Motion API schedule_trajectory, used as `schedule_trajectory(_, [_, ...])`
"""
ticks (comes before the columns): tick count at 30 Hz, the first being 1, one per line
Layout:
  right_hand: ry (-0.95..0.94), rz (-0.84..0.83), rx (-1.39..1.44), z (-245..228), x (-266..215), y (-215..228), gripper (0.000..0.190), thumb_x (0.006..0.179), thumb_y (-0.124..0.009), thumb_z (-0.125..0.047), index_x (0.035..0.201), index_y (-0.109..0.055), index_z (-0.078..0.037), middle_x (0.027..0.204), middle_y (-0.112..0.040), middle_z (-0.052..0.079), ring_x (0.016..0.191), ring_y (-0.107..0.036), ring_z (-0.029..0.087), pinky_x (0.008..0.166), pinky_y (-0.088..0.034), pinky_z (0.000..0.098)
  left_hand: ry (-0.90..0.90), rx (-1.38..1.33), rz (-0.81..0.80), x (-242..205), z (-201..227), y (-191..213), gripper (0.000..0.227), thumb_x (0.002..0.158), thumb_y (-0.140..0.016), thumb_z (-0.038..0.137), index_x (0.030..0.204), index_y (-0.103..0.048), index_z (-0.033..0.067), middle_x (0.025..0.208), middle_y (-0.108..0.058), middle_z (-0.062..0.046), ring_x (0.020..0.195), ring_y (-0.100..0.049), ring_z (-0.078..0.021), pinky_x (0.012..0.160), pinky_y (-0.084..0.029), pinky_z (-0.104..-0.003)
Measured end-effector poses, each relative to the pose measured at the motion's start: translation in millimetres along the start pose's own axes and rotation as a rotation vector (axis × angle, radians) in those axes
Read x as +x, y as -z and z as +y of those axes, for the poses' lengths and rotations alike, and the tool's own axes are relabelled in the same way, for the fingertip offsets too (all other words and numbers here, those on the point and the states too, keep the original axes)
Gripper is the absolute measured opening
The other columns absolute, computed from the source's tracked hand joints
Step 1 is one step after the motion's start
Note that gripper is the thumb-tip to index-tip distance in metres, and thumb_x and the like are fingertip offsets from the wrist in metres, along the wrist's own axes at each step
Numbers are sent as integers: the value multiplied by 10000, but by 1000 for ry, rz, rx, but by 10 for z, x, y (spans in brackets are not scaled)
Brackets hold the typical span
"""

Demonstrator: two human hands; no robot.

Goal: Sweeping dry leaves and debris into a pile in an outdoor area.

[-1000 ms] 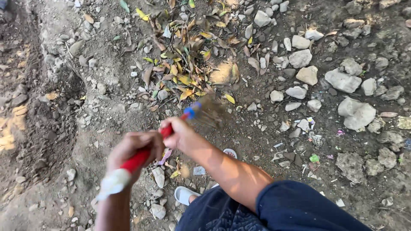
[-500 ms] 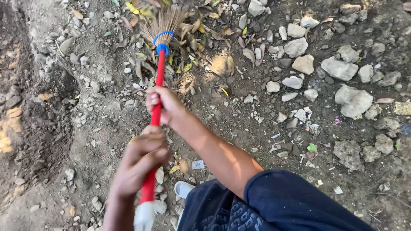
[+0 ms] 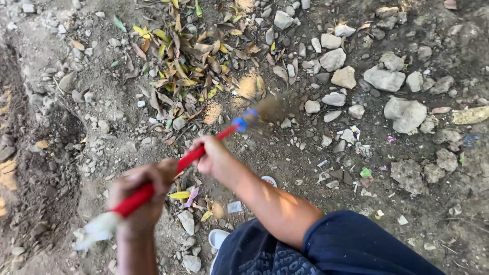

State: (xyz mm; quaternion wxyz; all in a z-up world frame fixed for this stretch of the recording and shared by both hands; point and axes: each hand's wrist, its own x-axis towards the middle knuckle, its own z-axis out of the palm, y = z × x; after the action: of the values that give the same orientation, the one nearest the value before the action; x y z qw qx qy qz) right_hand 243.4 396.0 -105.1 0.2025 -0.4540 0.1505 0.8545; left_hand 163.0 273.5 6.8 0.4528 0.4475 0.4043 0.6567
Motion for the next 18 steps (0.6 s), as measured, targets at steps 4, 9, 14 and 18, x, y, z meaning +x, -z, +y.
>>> schedule_trajectory(4, [25,-384,-53,-270,426,-5,99,898,-554,30,937,-495,-38,605,-529,10,530,-491,95,561,-465,226,228,108,-153,124,-115,-255,300,840,-529,275,685,-669,60,667,-570,-43,596,-461,-136,554,-361,-282])
schedule_trajectory(9, [184,-600,-59,-231,79,-394,22,946,-562,-24,957,-557,-6,620,-553,-3,527,-511,100,527,-508,257,152,349,-151,164,351,-487,347,809,-549,397,613,-607,116,615,-560,-11,739,-499,-173,751,-415,-321])
schedule_trajectory(14, [291,-384,-123,-272,-125,-319,187,1001,-549,-26,823,-497,-49,639,-524,35,603,-578,161,620,-576,296,68,49,-306,305,245,-63,404,971,-446,417,736,-630,145,599,-519,13,608,-451,-146,1004,-267,-392])
schedule_trajectory(18, [360,-62,-62,-354,299,-50,70,980,-507,36,956,-455,-4,697,-474,44,574,-513,149,613,-595,310,125,-212,-207,396,-207,170,465,1011,-444,481,754,-684,177,576,-493,48,648,-429,-126,945,-294,-352])
